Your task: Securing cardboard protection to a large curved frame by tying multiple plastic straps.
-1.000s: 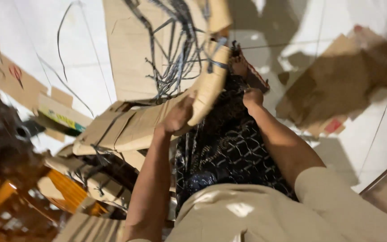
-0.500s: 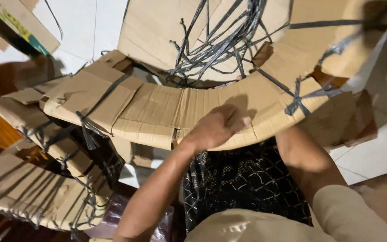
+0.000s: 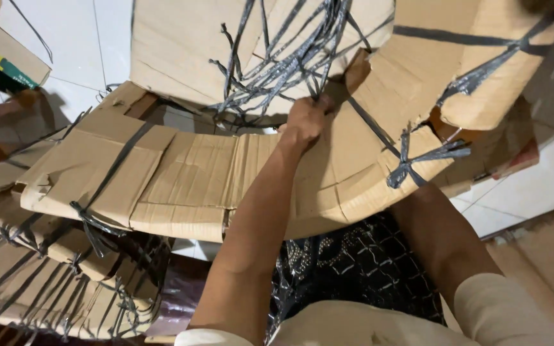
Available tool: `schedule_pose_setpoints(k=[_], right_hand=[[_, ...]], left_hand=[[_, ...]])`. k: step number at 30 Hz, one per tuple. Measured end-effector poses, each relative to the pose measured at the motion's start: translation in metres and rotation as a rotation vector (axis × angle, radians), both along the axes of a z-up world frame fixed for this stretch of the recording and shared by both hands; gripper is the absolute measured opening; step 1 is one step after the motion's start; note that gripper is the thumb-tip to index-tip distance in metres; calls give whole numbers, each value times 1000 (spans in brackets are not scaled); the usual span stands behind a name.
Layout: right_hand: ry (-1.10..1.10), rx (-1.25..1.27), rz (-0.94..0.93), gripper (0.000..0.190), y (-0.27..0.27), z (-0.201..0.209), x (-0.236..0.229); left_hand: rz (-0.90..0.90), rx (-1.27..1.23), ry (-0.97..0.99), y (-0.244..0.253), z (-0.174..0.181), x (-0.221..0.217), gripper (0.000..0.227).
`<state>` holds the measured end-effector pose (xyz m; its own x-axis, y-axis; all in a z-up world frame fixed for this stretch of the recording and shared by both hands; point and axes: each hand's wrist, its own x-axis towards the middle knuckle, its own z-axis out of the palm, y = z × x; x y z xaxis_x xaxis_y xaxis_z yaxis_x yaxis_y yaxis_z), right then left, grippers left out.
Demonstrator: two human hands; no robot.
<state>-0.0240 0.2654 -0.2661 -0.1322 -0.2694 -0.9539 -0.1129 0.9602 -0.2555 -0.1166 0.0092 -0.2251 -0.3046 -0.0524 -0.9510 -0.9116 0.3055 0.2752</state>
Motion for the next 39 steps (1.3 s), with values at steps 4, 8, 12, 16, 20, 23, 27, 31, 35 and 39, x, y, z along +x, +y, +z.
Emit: schedule_pose_setpoints(k=[4, 8, 12, 16, 20, 23, 27, 31, 35, 39], right_hand=[[-16, -43, -200, 32, 4, 19, 9], [33, -91, -401, 32, 12, 61, 0], [112, -146, -599, 33, 34, 121, -6], [199, -155, -688, 30, 39, 176, -6], [324, -109, -664, 38, 24, 312, -18], [535, -62, -425, 33, 36, 321, 4], [630, -50, -457, 30, 39, 311, 21], [672, -96, -541, 32, 12, 360, 7], [724, -119, -543, 29, -20, 398, -3], [754, -147, -540, 27, -40, 399, -13]], left_hand=[[-81, -41, 96, -12, 58, -21, 40], [202, 8, 362, -35, 116, -19, 66], [121, -41, 476, -26, 153, 6, 63], [53, -101, 548, -6, 236, 18, 54], [-136, -197, 711, 1, 279, 25, 44], [-438, -444, 1081, -26, 192, 41, 38], [-706, -730, 1304, -36, 213, 45, 33], [-636, -504, 1363, -34, 218, 37, 23], [-306, 185, 1179, -18, 278, 38, 36], [-145, 432, 1057, -7, 295, 36, 42]])
